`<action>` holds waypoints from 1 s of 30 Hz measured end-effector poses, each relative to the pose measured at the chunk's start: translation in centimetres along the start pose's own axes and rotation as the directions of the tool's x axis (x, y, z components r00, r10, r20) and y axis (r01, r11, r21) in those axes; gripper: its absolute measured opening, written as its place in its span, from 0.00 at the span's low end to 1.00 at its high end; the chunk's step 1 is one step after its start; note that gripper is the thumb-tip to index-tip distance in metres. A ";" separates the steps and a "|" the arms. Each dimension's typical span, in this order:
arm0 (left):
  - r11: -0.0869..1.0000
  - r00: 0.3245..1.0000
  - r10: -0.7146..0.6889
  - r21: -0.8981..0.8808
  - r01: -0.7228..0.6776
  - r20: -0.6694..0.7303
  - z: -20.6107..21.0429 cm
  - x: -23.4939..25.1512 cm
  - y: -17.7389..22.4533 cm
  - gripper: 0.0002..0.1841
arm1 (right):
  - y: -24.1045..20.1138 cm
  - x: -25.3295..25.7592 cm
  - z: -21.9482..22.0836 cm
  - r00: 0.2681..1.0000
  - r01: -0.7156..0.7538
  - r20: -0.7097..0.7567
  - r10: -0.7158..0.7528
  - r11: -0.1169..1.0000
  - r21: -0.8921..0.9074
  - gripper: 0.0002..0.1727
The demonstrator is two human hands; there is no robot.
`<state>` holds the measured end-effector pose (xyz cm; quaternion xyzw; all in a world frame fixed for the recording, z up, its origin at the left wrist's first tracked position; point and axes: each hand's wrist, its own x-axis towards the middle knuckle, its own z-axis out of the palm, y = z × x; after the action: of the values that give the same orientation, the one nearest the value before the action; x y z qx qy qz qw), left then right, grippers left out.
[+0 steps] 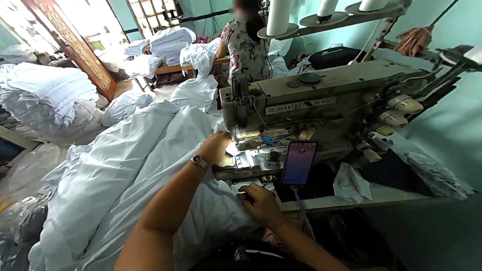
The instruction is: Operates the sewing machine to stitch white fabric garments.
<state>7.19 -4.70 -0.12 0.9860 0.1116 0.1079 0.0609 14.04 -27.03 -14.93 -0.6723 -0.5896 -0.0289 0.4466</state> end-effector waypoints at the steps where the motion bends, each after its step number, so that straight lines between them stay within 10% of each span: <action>1: 1.000 1.000 -0.018 0.021 0.018 0.013 -0.4 0.5 -0.3 0.13 | 0.0 0.0 -0.1 1.000 -0.007 0.009 0.007 1.000 0.007 0.17; 8: 0.914 0.827 -0.405 -0.139 0.381 -0.390 -4.3 -3.6 -5.2 0.11 | -0.4 0.0 -0.9 0.999 -0.043 0.022 0.041 0.997 0.060 0.21; 11: 0.786 0.849 -0.522 -0.435 0.440 -0.083 -5.0 -9.7 -0.6 0.13 | -0.6 -0.1 -0.8 0.996 -0.081 -0.020 0.082 0.995 0.050 0.19; 14: 0.717 0.907 -0.363 -0.557 0.419 0.214 0.3 -14.2 3.0 0.15 | -0.5 0.0 -0.2 0.992 -0.084 -0.096 0.087 0.996 0.031 0.17; 18: 0.940 0.954 -0.282 -0.230 0.253 -0.105 5.1 -16.5 6.0 0.12 | -0.6 0.8 -0.1 0.985 -0.021 -0.171 0.014 0.999 -0.038 0.15; 23: 0.988 0.990 -0.106 0.104 0.116 -0.097 2.9 -16.8 8.0 0.04 | -2.5 4.2 -0.1 0.966 0.106 -0.219 -0.137 0.984 -0.145 0.13; 30: 0.954 0.983 0.076 -0.299 -0.023 0.169 -2.3 -17.8 5.4 0.06 | -3.7 4.8 -0.5 0.987 0.055 -0.150 -0.060 0.998 -0.036 0.14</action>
<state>-9.19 -13.84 -0.71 0.9740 0.0634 0.0360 0.2147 12.71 -23.99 -9.80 -0.6580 -0.5729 -0.1019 0.4780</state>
